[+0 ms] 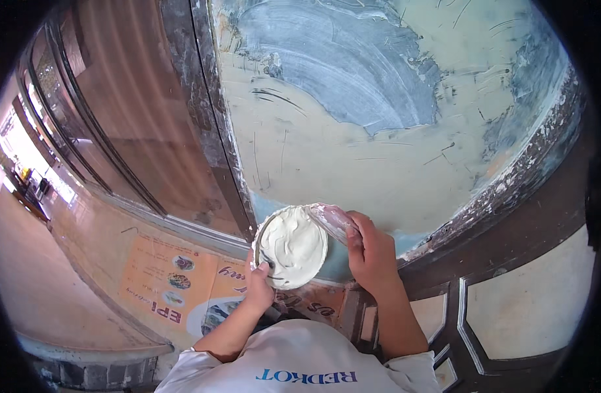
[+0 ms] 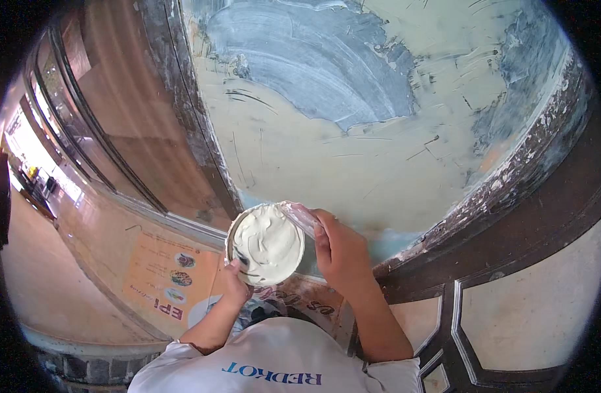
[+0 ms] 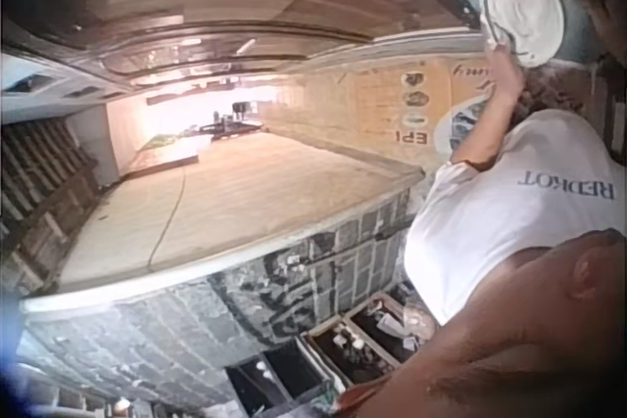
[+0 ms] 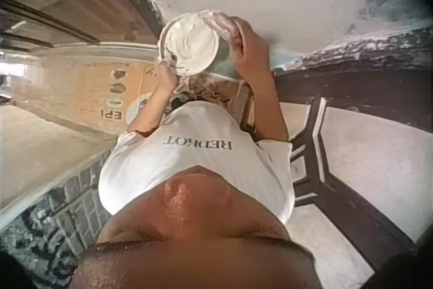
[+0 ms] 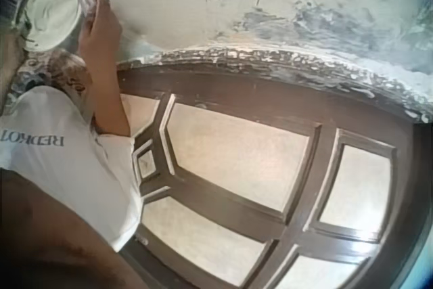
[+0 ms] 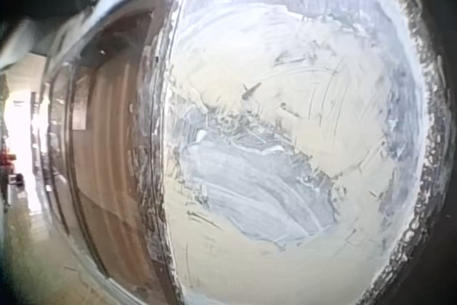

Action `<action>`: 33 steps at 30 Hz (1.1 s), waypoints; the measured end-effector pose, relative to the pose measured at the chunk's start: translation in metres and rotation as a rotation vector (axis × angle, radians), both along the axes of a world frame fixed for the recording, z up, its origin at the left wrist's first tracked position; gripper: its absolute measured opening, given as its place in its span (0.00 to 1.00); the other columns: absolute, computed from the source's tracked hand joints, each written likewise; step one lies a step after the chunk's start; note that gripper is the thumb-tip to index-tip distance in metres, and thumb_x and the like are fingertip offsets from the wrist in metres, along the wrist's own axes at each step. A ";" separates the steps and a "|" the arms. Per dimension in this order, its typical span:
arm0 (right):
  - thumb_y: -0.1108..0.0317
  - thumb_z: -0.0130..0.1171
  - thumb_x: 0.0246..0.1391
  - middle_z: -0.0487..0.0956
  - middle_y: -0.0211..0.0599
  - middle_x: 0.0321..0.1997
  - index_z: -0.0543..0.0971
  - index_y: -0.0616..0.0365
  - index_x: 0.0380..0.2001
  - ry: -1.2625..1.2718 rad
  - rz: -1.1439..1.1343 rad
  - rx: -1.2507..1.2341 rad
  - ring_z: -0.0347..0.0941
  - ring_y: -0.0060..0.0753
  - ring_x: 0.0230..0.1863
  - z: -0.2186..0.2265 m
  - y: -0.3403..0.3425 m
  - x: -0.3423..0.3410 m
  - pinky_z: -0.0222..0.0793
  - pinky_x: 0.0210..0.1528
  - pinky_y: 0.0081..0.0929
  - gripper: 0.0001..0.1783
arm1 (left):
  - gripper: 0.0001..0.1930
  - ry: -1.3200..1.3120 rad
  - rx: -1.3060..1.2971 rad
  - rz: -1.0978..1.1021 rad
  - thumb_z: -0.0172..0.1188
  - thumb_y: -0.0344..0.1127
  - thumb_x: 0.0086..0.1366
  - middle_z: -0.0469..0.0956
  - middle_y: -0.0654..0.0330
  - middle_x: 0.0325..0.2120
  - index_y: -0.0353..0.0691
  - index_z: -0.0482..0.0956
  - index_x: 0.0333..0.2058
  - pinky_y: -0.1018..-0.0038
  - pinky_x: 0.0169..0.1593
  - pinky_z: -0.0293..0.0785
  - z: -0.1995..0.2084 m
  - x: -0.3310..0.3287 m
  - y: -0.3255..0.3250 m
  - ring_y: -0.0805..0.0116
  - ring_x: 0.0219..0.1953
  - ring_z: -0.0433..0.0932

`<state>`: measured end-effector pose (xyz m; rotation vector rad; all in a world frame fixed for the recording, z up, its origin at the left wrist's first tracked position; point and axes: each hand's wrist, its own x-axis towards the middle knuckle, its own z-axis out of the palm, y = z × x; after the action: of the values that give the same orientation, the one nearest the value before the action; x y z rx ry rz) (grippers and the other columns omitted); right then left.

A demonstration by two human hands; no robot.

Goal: The person applies a layer of white plaster to a circular section of a wall using a hand trowel while holding a container of the plaster mixture.

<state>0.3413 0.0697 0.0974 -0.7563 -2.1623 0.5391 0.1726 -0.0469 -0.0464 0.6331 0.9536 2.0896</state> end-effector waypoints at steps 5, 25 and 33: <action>0.74 0.53 0.59 0.78 0.50 0.28 0.74 0.60 0.46 -0.005 0.020 0.052 0.76 0.49 0.26 0.000 0.003 0.003 0.70 0.29 0.34 0.11 | 0.34 -0.013 -0.083 -0.082 0.48 0.35 0.56 0.70 0.51 0.57 0.29 0.60 0.63 0.69 0.64 0.60 0.024 -0.003 -0.003 0.62 0.59 0.68; 0.77 0.56 0.53 0.73 0.38 0.24 0.74 0.53 0.47 -0.072 0.163 0.119 0.71 0.43 0.26 -0.003 0.010 0.006 0.67 0.30 0.37 0.17 | 0.29 0.436 -0.295 -0.220 0.45 0.29 0.58 0.73 0.49 0.54 0.26 0.63 0.60 0.72 0.62 0.60 0.048 -0.015 -0.007 0.63 0.58 0.69; 0.74 0.56 0.55 0.73 0.36 0.23 0.75 0.51 0.46 -0.101 0.184 0.176 0.71 0.42 0.27 -0.003 0.007 0.002 0.67 0.32 0.38 0.15 | 0.29 0.422 -0.332 -0.277 0.45 0.31 0.58 0.73 0.51 0.54 0.26 0.64 0.60 0.73 0.63 0.59 0.051 -0.017 -0.003 0.64 0.58 0.68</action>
<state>0.3437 0.0771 0.0939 -0.5013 -2.3519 0.4035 0.1558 -0.0499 0.0049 0.9865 1.3272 1.5369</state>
